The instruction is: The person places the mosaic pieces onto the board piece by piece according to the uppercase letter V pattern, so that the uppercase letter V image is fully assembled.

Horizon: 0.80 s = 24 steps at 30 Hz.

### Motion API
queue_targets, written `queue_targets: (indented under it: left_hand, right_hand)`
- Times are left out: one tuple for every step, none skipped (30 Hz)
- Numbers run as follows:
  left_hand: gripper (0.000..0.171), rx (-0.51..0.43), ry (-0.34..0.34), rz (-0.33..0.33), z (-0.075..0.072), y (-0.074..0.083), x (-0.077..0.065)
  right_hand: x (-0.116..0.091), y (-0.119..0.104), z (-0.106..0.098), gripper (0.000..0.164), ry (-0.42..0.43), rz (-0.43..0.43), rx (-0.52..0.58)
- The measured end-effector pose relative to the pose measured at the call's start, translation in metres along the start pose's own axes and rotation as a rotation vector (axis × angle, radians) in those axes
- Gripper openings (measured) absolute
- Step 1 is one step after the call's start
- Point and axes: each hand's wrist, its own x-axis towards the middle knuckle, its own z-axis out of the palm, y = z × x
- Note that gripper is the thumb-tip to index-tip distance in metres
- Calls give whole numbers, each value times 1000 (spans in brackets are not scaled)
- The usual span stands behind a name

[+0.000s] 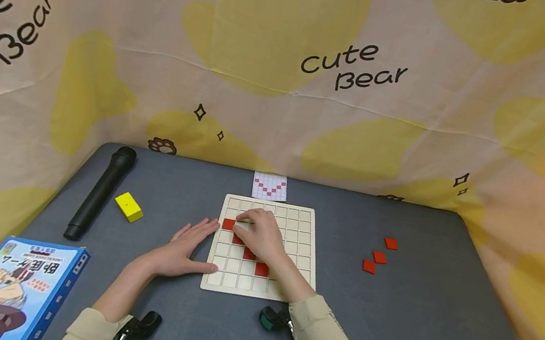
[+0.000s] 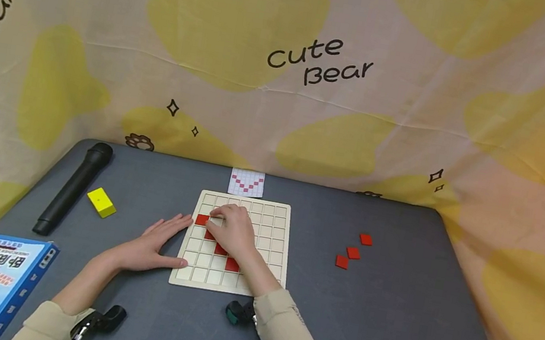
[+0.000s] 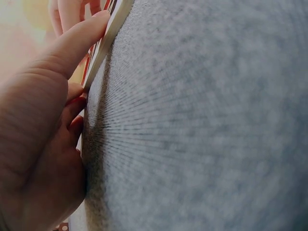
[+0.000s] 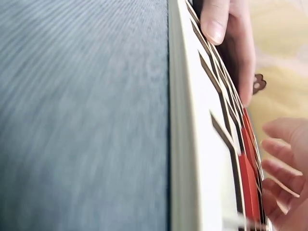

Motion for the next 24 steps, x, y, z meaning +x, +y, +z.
queue_targets:
  left_hand:
    - [96, 0, -1, -1, 0, 0, 0]
    - [97, 1, -1, -4, 0, 1, 1]
    - [97, 2, -1, -7, 0, 1, 1]
    - [97, 3, -1, -10, 0, 1, 1]
    - [97, 7, -1, -13, 1, 1, 1]
    - [97, 10, 0, -15, 1, 1, 2]
    - [97, 11, 2, -17, 1, 1, 2]
    - [97, 13, 6, -17, 2, 1, 2]
    - [97, 15, 9, -17, 2, 2, 2]
    - [97, 17, 13, -17, 2, 2, 2]
    - [97, 21, 17, -18, 2, 2, 2]
    - [96, 26, 21, -18, 1, 2, 1]
    - [96, 31, 24, -16, 1, 2, 1]
    - [95, 37, 24, -15, 1, 2, 1]
    - [95, 41, 24, -13, 1, 3, 1]
    - [94, 47, 25, -11, 1, 3, 1]
    - [94, 54, 26, -11, 1, 4, 1]
    - [94, 60, 27, -11, 1, 5, 1]
    - [93, 65, 29, -10, 1, 6, 0]
    - [93, 71, 30, -10, 1, 7, 0]
    - [92, 77, 33, -9, 1, 8, 0]
    - [91, 84, 36, -8, 0, 9, 0]
    - [91, 89, 38, -6, 0, 10, -1]
    - [90, 94, 41, -5, 0, 10, -1]
  right_hand:
    - [-2, 2, -3, 20, 8, 0, 32]
    - [-4, 4, -6, 19, 20, 0, 62]
    - [-6, 6, -9, 18, 32, 4, 90]
    - [-8, 9, -13, 17, 42, 9, 109]
    - [-11, 12, -17, 16, 52, 18, 124]
    - [-14, 15, -22, 15, 61, 29, 139]
    - [-17, 19, -26, 14, 70, 41, 145]
    - [-21, 23, -31, 13, 72, 59, 154]
    - [-24, 26, -36, 13, 71, 81, 167]
    - [-28, 30, -40, 13, 71, 92, 174]
    - [-31, 33, -45, 13, 68, 109, 182]
    - [-35, 37, -50, 13, 66, 123, 187]
    - [-39, 40, -55, 13, 65, 133, 186]
    - [-42, 43, -60, 13, 64, 143, 189]
    - [-47, 47, -65, 13, 68, 152, 183]
    - [-51, 50, -70, 14, 69, 158, 174]
    - [-56, 53, -74, 14, 71, 165, 168]
    - [-61, 56, -79, 14, 77, 164, 158]
    - [-66, 59, -83, 14, 82, 166, 147]
    - [-72, 62, -88, 13, 90, 163, 134]
    - [-77, 65, -92, 13, 98, 161, 118]
    - [-83, 68, -97, 13, 106, 152, 102]
    - [-88, 71, -101, 13, 116, 144, 86]
    - [-93, 74, -105, 13, 126, 137, 68]
